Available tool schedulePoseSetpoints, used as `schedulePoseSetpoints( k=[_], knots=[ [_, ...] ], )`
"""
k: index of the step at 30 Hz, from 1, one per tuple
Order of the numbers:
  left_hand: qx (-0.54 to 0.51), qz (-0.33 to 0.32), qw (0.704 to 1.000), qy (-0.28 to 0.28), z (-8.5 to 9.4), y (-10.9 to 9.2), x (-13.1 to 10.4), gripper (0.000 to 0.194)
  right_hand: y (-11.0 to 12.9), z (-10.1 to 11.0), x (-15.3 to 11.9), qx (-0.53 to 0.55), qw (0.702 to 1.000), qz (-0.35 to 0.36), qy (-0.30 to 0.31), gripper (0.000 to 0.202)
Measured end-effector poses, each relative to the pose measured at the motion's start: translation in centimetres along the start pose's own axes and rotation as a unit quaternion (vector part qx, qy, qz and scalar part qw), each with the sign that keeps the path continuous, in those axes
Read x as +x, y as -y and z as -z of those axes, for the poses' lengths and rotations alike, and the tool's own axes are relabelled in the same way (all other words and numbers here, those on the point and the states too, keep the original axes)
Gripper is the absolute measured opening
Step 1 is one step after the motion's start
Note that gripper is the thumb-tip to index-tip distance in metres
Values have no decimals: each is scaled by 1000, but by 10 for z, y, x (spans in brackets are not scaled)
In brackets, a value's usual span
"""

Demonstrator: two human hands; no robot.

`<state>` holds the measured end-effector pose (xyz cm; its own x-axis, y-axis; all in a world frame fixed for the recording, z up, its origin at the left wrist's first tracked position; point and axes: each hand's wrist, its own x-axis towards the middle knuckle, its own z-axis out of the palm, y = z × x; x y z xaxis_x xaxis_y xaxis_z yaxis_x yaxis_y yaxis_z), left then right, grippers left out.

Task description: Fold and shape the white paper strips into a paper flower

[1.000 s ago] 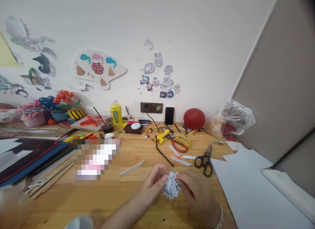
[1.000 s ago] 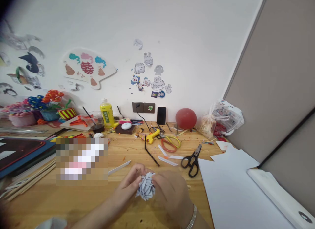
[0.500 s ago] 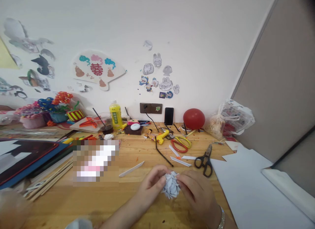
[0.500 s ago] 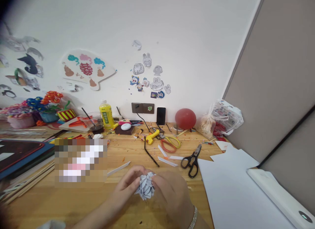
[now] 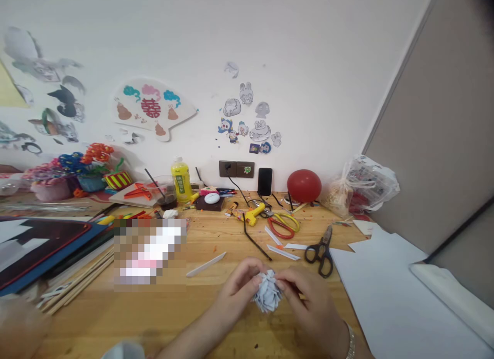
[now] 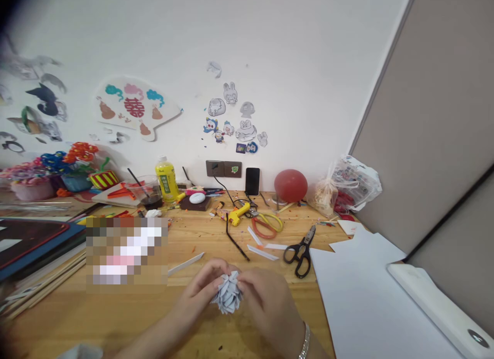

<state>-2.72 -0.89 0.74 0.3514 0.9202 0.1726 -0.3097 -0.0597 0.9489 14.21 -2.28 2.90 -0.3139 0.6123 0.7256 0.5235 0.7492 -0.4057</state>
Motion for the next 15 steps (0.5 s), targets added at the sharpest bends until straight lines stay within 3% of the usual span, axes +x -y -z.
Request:
schedulePoseSetpoints(
  k=[10, 15],
  knots=[
    [-8, 17, 1000, -20, -3, -4, 0, 28, -4, -4, 7, 171, 976, -133, -1, 20],
    [-63, 69, 995, -38, -6, -6, 0, 29, -7, -4, 2, 50, 996, -61, -39, 14]
  ],
)
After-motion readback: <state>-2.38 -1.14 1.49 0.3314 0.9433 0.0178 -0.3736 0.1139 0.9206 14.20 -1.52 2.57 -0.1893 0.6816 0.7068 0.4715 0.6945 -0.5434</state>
